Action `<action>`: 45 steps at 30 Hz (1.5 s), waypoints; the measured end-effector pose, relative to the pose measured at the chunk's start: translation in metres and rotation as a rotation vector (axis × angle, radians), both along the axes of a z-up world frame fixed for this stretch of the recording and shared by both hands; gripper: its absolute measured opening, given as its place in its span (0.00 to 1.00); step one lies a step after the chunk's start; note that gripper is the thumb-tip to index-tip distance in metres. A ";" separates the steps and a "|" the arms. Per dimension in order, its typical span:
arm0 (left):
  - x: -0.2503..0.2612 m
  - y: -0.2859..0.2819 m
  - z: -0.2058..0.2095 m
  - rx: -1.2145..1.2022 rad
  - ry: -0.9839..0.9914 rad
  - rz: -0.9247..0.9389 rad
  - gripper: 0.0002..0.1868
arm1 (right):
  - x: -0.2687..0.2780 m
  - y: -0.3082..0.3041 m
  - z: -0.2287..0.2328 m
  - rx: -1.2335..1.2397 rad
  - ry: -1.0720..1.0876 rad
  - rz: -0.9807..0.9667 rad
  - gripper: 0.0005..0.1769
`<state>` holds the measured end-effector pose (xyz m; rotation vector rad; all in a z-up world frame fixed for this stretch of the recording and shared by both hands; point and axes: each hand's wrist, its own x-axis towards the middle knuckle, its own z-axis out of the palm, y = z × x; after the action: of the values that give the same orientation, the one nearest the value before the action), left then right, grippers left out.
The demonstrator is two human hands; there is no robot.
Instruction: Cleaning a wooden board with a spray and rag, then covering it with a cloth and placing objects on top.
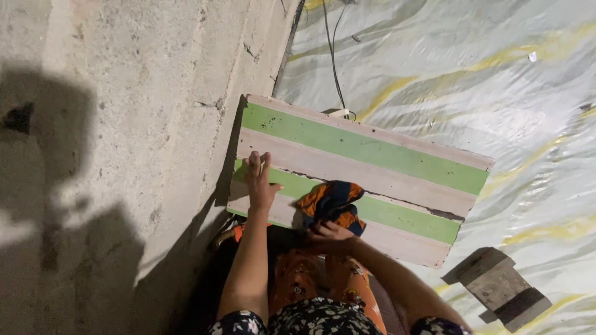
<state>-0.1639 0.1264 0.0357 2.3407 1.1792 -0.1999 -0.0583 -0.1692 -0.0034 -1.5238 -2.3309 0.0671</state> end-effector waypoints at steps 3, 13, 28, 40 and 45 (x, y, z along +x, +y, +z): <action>0.007 0.008 -0.006 -0.015 -0.040 0.023 0.64 | 0.011 -0.034 -0.115 -0.165 0.309 0.184 0.28; 0.012 0.004 0.000 -0.015 0.021 0.069 0.65 | 0.142 0.125 -0.012 -0.157 0.016 -0.252 0.19; -0.010 0.002 -0.046 0.183 -0.075 0.031 0.38 | 0.078 0.255 -0.005 -0.189 0.053 -1.186 0.29; -0.070 0.049 0.034 -0.268 -0.104 0.519 0.25 | -0.120 0.144 -0.032 -0.308 0.133 -0.310 0.15; -0.082 0.026 0.026 -0.239 -0.268 0.674 0.19 | -0.104 0.176 -0.026 -0.166 0.127 0.027 0.23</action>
<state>-0.2460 0.1523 0.0621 1.5977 1.6170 0.1942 -0.1623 0.0068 -0.0292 -1.5153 -2.2937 0.3615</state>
